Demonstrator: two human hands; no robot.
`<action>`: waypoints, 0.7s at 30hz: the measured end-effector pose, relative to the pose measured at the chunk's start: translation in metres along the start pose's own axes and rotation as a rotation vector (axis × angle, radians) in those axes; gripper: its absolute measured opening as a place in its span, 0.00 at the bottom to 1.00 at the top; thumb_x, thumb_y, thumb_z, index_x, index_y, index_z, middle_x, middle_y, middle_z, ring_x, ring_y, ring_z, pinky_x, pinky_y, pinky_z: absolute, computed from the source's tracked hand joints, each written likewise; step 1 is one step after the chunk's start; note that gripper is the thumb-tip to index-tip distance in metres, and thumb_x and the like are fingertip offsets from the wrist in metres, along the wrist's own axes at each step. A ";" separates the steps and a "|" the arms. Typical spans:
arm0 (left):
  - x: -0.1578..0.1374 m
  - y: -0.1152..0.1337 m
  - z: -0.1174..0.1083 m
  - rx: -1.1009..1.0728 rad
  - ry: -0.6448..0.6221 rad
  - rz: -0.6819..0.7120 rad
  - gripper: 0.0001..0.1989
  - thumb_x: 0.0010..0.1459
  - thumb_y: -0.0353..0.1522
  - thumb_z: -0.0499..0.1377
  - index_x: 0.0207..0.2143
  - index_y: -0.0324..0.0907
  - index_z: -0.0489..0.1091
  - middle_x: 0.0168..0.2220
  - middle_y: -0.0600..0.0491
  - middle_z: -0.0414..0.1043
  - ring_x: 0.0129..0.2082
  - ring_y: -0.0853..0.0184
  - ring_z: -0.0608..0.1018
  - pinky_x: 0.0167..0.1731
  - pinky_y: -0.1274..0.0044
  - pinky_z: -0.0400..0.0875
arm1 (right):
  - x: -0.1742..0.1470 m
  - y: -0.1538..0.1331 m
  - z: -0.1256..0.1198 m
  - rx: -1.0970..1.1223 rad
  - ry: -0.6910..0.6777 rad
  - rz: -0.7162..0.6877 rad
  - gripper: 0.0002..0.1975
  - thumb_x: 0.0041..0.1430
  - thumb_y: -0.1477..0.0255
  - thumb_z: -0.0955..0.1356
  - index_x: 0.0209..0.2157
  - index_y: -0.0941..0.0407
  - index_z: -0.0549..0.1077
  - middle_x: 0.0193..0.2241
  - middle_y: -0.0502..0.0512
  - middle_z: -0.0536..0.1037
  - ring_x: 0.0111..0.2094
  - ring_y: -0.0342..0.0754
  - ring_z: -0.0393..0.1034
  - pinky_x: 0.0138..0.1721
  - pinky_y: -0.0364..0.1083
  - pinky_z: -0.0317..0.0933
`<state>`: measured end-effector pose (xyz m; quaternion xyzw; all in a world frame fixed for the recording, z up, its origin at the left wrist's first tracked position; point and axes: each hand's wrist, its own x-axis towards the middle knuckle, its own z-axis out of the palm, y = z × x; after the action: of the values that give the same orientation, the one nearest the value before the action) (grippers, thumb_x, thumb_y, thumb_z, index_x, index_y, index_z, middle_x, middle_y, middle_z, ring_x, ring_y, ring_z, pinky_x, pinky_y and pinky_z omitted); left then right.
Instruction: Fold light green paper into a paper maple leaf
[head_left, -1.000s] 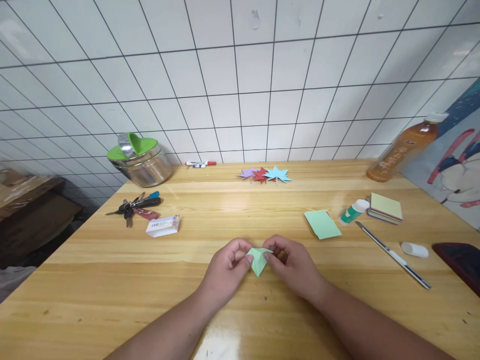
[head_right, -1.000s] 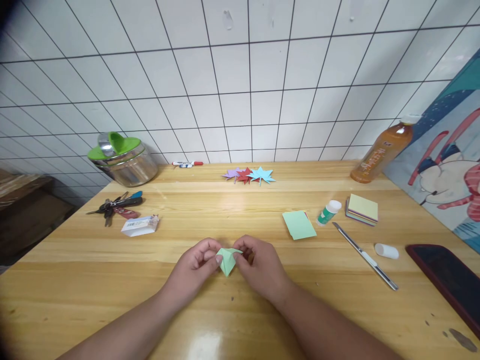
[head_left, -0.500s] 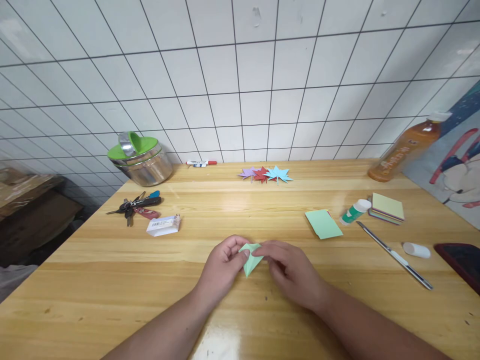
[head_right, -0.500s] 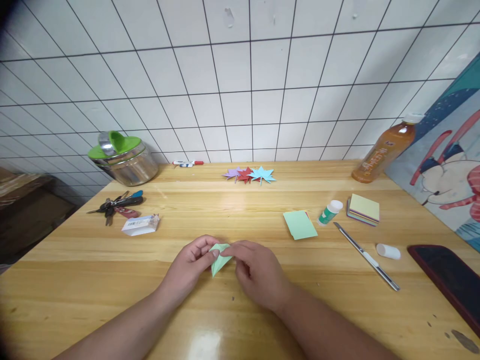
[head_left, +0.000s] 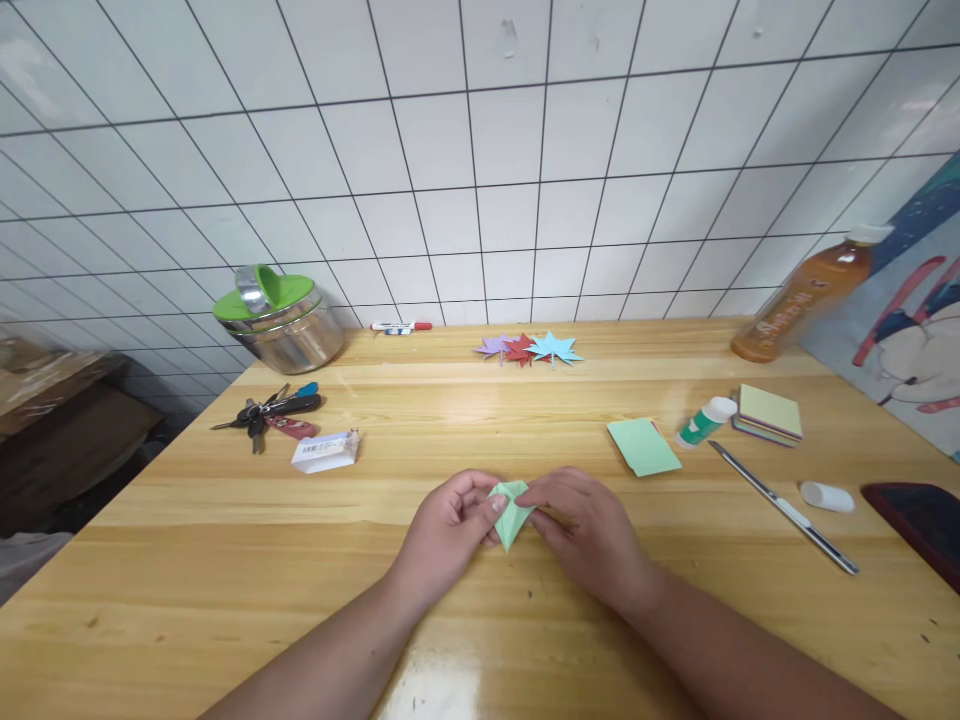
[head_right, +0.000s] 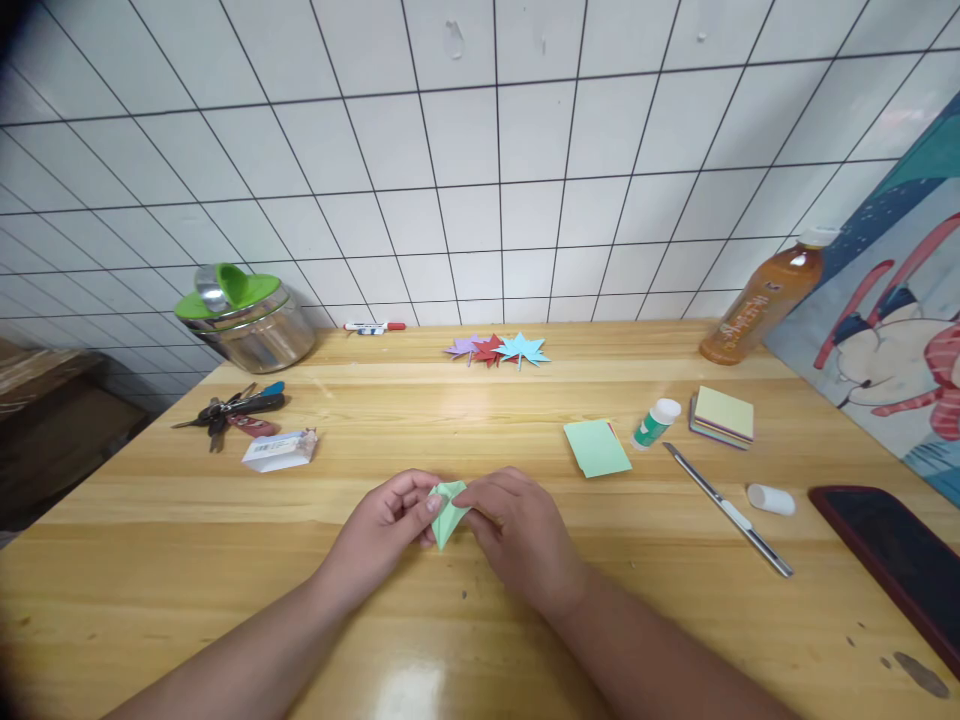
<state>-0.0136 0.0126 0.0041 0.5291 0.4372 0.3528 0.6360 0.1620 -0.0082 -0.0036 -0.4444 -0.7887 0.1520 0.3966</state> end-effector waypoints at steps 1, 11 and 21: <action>-0.001 0.001 0.000 -0.012 -0.024 0.001 0.12 0.51 0.37 0.59 0.35 0.38 0.67 0.23 0.55 0.69 0.23 0.72 0.71 0.24 0.81 0.66 | 0.000 0.000 0.000 -0.008 -0.005 0.004 0.07 0.55 0.77 0.65 0.35 0.53 0.71 0.32 0.51 0.77 0.34 0.45 0.68 0.37 0.46 0.62; 0.000 -0.001 0.001 0.024 0.014 -0.014 0.10 0.48 0.35 0.61 0.32 0.39 0.67 0.20 0.58 0.67 0.20 0.73 0.68 0.22 0.82 0.64 | -0.001 0.001 0.000 0.010 0.036 -0.010 0.07 0.57 0.74 0.64 0.34 0.52 0.73 0.34 0.52 0.77 0.35 0.43 0.70 0.36 0.43 0.63; -0.003 0.004 0.001 0.008 -0.022 -0.001 0.10 0.48 0.35 0.61 0.29 0.38 0.66 0.24 0.55 0.70 0.23 0.73 0.69 0.24 0.81 0.62 | 0.002 -0.006 -0.003 0.139 -0.078 0.039 0.07 0.57 0.76 0.63 0.31 0.53 0.72 0.31 0.50 0.75 0.33 0.41 0.69 0.34 0.40 0.62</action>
<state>-0.0138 0.0103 0.0085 0.5353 0.4319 0.3448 0.6388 0.1606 -0.0102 0.0026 -0.4247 -0.7825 0.2311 0.3923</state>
